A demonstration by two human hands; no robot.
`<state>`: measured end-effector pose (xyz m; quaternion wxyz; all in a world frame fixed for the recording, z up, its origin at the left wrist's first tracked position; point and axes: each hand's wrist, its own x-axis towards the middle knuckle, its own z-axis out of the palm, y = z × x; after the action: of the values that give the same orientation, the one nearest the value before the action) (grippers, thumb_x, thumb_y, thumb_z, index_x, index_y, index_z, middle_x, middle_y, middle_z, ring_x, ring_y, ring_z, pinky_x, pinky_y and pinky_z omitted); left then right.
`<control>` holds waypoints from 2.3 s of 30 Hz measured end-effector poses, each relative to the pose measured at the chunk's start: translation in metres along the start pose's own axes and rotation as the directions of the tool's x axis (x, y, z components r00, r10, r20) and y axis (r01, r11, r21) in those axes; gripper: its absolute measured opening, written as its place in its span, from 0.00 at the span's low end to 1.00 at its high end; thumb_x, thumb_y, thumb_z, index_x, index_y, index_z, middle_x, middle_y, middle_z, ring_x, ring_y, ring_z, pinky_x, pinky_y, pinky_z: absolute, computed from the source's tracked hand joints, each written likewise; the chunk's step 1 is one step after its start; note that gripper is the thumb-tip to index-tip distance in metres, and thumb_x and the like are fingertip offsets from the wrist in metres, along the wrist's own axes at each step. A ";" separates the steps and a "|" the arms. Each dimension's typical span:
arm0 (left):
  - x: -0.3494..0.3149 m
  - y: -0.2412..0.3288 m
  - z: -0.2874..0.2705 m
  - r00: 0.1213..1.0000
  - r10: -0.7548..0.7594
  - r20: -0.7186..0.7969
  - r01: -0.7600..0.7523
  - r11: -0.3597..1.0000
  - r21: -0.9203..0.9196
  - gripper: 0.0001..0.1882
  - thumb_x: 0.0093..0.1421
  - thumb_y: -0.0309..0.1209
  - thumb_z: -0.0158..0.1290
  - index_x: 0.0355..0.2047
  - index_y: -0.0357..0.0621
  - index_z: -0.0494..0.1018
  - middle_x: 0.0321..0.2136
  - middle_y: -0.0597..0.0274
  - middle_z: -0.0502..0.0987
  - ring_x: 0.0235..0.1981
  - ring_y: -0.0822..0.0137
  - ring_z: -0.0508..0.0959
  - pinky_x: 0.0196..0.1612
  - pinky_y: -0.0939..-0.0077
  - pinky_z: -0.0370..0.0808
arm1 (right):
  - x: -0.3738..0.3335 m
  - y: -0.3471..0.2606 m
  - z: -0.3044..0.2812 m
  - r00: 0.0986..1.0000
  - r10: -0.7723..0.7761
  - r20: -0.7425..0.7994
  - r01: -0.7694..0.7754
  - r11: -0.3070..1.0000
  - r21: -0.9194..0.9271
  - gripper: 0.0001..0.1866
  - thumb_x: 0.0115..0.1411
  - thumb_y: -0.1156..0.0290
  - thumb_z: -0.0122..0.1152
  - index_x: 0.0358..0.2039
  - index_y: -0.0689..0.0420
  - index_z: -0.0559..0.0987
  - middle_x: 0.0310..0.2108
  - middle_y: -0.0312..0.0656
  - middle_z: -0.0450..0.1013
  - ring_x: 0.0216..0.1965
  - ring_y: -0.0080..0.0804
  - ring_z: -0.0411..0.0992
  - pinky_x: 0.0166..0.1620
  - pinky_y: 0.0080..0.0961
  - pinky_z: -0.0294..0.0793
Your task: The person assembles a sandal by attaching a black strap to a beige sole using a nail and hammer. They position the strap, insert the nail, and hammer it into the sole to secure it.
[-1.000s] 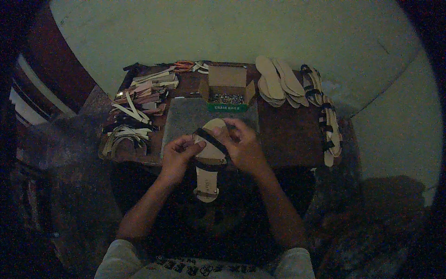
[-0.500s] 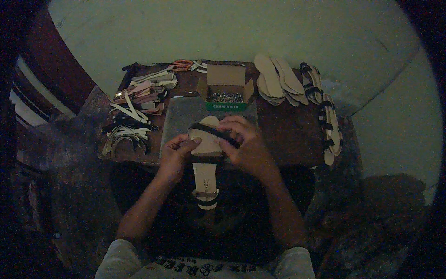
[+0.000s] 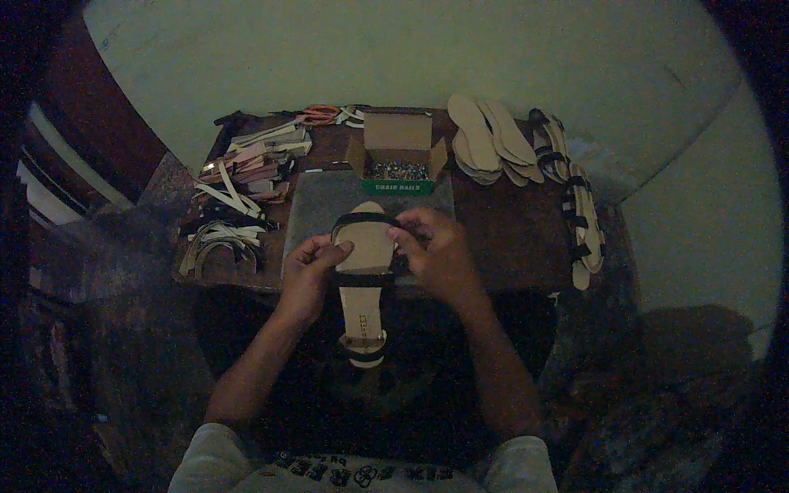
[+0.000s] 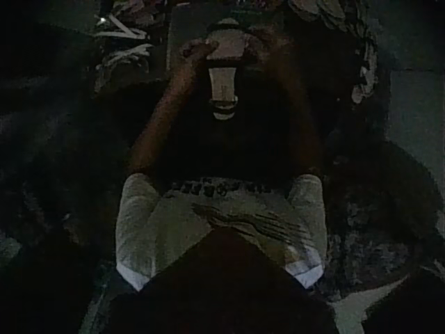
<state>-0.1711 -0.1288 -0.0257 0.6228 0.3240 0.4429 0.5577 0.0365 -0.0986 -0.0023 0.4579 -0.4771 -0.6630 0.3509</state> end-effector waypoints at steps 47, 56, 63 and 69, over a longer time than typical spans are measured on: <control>0.005 0.008 -0.014 0.971 0.226 0.076 -0.236 0.865 0.443 0.17 0.57 0.27 0.61 0.48 0.40 0.75 0.42 0.57 0.78 0.42 0.69 0.77 0.47 0.72 0.74 | 0.002 -0.006 0.006 0.976 0.218 -0.012 -0.207 0.941 0.269 0.13 0.51 0.80 0.67 0.38 0.62 0.77 0.37 0.43 0.75 0.40 0.31 0.75 0.47 0.31 0.76; -0.001 0.027 -0.011 0.983 -0.057 0.174 -0.007 0.938 0.347 0.18 0.58 0.24 0.60 0.48 0.38 0.73 0.43 0.61 0.77 0.42 0.72 0.76 0.47 0.77 0.73 | 0.004 -0.015 -0.001 0.950 0.310 0.025 -0.296 0.877 0.379 0.14 0.51 0.80 0.66 0.39 0.62 0.78 0.37 0.42 0.77 0.40 0.29 0.75 0.45 0.26 0.75; 0.002 0.023 -0.015 0.969 -0.076 0.233 0.010 0.962 0.273 0.19 0.57 0.23 0.60 0.49 0.38 0.72 0.43 0.58 0.79 0.44 0.70 0.78 0.49 0.75 0.74 | 0.005 -0.010 -0.001 0.958 0.288 0.005 -0.270 0.891 0.366 0.13 0.51 0.80 0.66 0.39 0.62 0.78 0.36 0.41 0.77 0.39 0.27 0.75 0.42 0.24 0.75; 0.005 0.019 -0.016 0.944 -0.143 0.299 0.128 0.989 0.069 0.19 0.60 0.22 0.56 0.51 0.36 0.69 0.47 0.57 0.77 0.47 0.67 0.77 0.53 0.72 0.74 | 0.004 -0.006 0.004 0.954 0.298 -0.019 -0.265 0.876 0.403 0.14 0.51 0.81 0.65 0.40 0.61 0.77 0.36 0.42 0.76 0.38 0.28 0.75 0.41 0.24 0.75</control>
<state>-0.1932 -0.1218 -0.0164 0.7121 0.3896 0.3767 0.4464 0.0309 -0.0965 0.0028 0.5152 -0.4798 -0.4828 0.5208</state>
